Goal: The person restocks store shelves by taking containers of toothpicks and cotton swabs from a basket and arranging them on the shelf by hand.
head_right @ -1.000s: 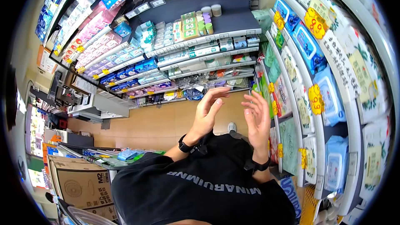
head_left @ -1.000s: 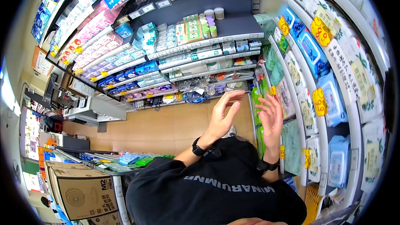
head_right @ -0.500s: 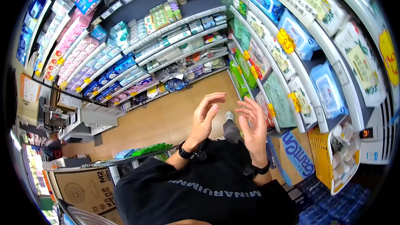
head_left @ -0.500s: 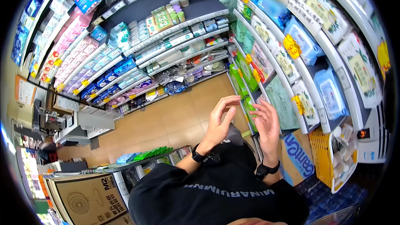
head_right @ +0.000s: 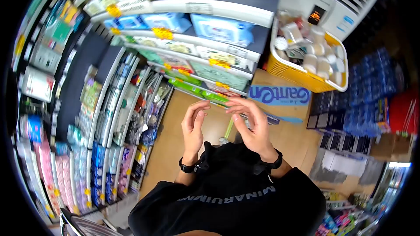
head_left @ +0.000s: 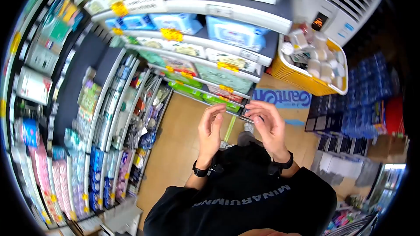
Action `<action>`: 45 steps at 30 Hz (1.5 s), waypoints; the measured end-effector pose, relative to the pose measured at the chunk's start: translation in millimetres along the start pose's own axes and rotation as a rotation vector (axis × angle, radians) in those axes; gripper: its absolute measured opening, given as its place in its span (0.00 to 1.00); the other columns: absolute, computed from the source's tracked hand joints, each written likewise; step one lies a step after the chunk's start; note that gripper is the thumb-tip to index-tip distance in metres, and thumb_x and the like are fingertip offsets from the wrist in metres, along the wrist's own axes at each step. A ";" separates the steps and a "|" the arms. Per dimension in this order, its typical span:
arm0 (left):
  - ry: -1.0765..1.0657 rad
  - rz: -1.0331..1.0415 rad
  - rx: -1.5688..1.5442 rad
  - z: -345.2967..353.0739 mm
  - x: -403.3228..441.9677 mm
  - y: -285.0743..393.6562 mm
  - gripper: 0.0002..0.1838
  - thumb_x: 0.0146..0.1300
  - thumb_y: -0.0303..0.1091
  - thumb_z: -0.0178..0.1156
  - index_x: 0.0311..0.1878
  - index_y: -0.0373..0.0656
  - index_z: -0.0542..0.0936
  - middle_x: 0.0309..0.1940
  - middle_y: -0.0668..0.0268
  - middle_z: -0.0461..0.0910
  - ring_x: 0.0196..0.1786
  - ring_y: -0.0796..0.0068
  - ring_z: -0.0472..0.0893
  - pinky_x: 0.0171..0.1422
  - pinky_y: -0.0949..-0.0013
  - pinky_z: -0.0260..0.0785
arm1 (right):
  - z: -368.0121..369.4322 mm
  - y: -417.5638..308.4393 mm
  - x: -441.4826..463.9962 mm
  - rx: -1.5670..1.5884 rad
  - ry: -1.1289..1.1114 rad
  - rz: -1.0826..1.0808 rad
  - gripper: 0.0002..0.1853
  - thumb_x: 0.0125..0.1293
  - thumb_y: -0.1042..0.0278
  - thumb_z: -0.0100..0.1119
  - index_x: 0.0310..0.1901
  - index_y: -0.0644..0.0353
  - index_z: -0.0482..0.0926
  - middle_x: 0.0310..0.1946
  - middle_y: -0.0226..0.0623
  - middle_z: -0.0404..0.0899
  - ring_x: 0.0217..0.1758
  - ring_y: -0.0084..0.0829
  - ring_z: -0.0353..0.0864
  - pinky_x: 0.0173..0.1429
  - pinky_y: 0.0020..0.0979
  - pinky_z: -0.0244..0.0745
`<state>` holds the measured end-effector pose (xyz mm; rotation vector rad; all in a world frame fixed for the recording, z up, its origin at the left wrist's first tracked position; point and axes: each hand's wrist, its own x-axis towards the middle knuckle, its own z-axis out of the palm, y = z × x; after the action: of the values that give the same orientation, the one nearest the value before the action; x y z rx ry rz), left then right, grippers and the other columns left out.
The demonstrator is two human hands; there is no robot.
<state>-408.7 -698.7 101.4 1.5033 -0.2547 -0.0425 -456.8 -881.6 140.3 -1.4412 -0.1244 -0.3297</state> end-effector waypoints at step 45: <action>-0.234 0.141 0.464 314.5 245.9 -75.5 0.36 0.75 0.41 0.57 0.77 0.30 0.60 0.75 0.39 0.64 0.77 0.42 0.65 0.81 0.53 0.56 | -286.2 72.9 138.4 -0.012 0.265 0.146 0.41 0.72 0.71 0.60 0.79 0.71 0.47 0.78 0.63 0.55 0.84 0.52 0.54 0.82 0.45 0.58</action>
<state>-220.5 -1057.8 75.8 1.9391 -0.5894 -0.0485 -336.5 -1177.0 72.0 -1.3968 0.1972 -0.3979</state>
